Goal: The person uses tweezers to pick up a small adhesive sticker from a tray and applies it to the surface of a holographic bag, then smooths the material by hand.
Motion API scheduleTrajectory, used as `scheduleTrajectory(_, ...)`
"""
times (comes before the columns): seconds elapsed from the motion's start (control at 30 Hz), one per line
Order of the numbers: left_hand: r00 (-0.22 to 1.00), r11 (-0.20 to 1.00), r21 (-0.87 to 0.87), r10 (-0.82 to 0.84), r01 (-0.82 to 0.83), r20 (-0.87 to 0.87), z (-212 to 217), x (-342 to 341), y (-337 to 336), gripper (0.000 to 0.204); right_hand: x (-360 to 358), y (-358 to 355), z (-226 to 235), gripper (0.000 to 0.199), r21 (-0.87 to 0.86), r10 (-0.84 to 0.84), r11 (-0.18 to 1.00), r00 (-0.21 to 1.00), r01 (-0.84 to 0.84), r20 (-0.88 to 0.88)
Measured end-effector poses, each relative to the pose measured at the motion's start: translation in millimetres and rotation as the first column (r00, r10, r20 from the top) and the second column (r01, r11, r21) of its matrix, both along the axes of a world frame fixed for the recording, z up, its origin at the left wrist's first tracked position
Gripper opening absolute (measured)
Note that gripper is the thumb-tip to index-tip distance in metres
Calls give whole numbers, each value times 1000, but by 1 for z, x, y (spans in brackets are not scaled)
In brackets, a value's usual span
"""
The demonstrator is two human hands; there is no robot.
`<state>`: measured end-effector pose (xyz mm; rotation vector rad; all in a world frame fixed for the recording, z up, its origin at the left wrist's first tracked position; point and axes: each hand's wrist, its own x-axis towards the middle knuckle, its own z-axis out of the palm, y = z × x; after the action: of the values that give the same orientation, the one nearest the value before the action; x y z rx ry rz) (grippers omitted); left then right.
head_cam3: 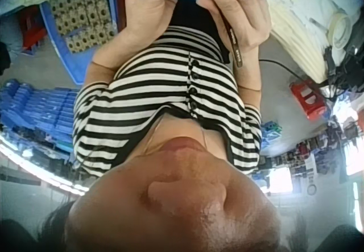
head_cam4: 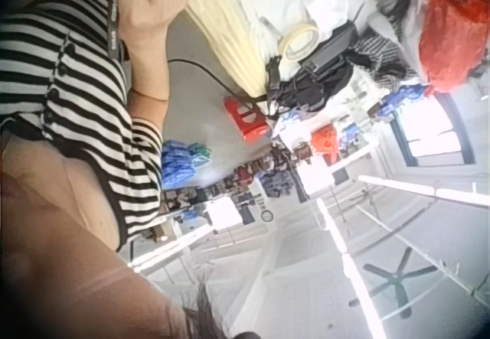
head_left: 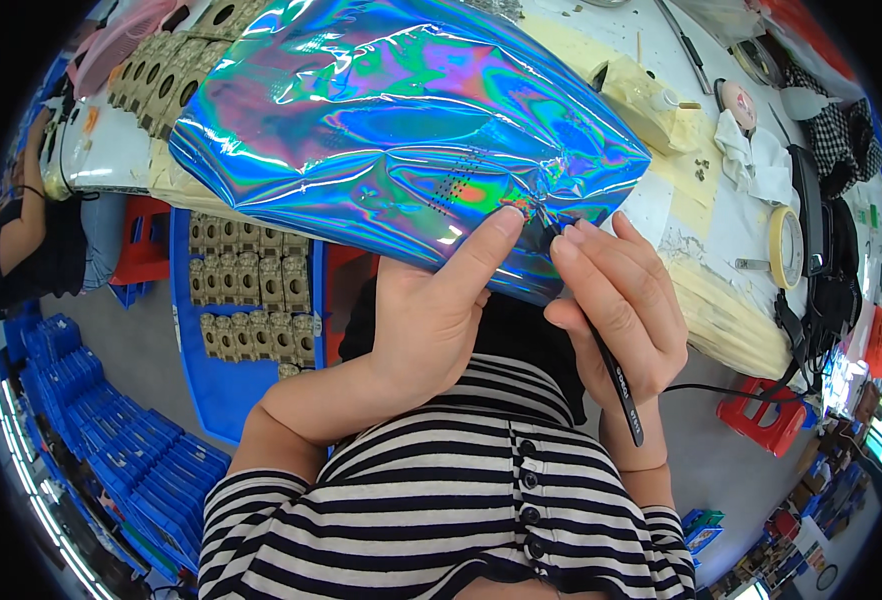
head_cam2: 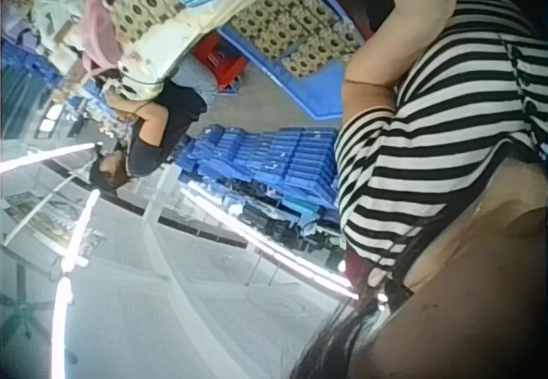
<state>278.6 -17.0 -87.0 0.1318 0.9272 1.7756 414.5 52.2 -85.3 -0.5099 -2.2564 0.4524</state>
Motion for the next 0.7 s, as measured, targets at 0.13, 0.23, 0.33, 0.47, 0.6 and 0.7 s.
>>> scheduleTrajectory(0.13, 999, 1000, -3, 27, -27, 26, -1, 2, -1, 28, 0, 0, -1, 37, 18, -1, 1000, 1000, 1, 8)
scheduleTrajectory(0.23, 999, 1000, 17, 26, -26, 21, -1, 2, -2, 27, 0, 0, -1, 37, 44, 2, 999, 1000, -3, 16)
scheduleTrajectory(0.33, 1000, 1000, 30, 5, -5, 7, -2, 0, -3, 28, 1, 0, -2, 37, 33, -8, 999, 1000, 9, -15)
scheduleTrajectory(0.47, 1000, 998, 64, 20, -19, -20, -2, 2, -2, 29, 0, -1, -1, 33, 7, -37, 999, 998, 37, -58)
scheduleTrajectory(0.6, 999, 997, 65, 33, -31, -27, -3, 3, -1, 32, 2, -1, 1, 36, 0, -6, 1000, 1000, 6, -17)
scheduleTrajectory(0.7, 999, 999, 36, 28, -27, -27, -1, 2, 0, 33, 2, -1, 1, 38, -16, 3, 1000, 1000, -3, 0)
